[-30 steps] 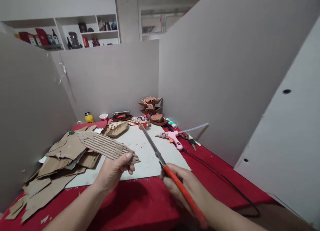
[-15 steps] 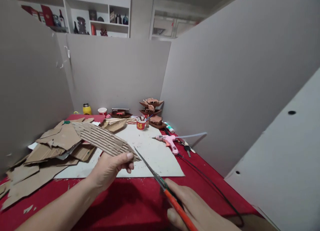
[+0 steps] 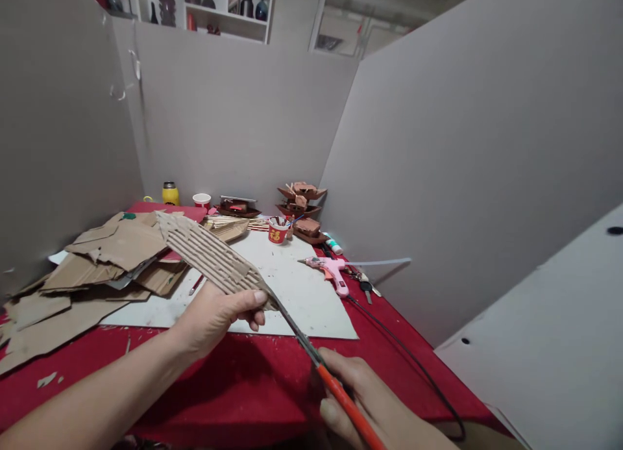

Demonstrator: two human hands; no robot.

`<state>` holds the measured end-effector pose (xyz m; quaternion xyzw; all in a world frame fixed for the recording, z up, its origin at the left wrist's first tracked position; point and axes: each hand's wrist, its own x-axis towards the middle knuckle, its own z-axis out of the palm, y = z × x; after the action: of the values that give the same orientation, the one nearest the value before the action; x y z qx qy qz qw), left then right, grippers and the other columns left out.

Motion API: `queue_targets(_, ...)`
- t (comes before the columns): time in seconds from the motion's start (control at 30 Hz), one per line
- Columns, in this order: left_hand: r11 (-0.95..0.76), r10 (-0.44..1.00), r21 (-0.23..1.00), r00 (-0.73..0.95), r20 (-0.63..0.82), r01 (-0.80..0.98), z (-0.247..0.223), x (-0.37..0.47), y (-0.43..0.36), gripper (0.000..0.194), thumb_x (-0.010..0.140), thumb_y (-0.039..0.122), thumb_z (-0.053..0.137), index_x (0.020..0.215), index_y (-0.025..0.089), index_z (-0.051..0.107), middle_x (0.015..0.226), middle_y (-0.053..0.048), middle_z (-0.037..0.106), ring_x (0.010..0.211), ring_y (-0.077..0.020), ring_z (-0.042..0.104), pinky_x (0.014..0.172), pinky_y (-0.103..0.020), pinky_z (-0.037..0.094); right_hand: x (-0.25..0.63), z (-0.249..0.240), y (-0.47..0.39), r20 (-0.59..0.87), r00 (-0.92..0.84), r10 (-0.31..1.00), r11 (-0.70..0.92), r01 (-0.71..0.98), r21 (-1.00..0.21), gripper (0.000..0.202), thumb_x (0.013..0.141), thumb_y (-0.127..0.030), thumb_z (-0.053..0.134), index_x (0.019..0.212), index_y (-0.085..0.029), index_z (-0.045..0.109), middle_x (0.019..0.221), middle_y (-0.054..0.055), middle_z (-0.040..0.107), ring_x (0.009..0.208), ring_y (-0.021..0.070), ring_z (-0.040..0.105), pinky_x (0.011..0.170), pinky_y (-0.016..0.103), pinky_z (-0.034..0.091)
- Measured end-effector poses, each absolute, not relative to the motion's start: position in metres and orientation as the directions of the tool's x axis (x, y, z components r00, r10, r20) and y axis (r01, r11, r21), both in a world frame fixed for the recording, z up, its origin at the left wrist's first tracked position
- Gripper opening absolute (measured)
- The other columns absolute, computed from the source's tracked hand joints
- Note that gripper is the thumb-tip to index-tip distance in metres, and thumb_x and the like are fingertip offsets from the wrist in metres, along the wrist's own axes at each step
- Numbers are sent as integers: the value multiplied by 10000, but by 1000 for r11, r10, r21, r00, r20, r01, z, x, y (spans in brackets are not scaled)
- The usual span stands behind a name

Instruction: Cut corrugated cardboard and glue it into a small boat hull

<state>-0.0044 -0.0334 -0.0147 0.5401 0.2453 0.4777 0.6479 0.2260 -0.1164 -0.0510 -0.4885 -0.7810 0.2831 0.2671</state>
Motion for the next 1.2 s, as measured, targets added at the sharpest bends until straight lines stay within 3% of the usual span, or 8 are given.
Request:
queue_targets(0.23,-70,860,935,454,234,-348,-18,-5,-31,110,773,180,680,723,126,598,608,7,586,520,-87,555,484,-177,449,225,-61,-108,57,-439,897,342,605,-719,271,880,-457,501,772,-210,469,620,-54,399,564,118,308,517,240,279)
queue_targets(0.4,-50,864,935,454,216,-350,-18,-5,-31,114,777,191,683,734,125,601,627,4,585,535,-91,560,503,-188,462,225,-83,-106,99,-448,888,345,509,-789,329,902,-479,451,722,-223,347,616,-69,299,547,108,258,498,252,232)
queue_targets(0.63,-8,868,919,453,202,-394,-19,-5,-30,115,753,173,709,749,132,601,630,17,582,527,-89,575,499,-185,474,220,-92,-103,137,-467,873,356,422,-834,354,896,-528,428,730,-225,355,596,-70,289,525,107,261,482,253,231)
queue_targets(0.87,14,866,911,461,194,-411,-23,-5,-31,94,778,186,695,759,126,625,682,3,600,567,-94,580,521,-195,490,213,-74,-105,151,-416,897,367,509,-778,300,892,-488,448,769,-216,430,584,-68,326,510,107,270,468,246,240)
queue_targets(1.03,23,852,911,485,197,-411,-24,-3,-34,124,783,189,692,712,119,617,617,10,589,541,-89,573,514,-184,482,218,-88,-103,128,-431,893,338,455,-824,358,902,-535,432,750,-212,403,594,-72,286,517,97,249,463,240,222)
queue_targets(1.2,26,860,906,472,195,-422,-25,-2,-34,118,777,206,702,762,135,608,669,10,596,566,-99,585,513,-197,490,217,-83,-102,200,-382,902,360,410,-838,418,861,-598,477,729,-203,439,588,-62,300,525,101,256,461,231,254)
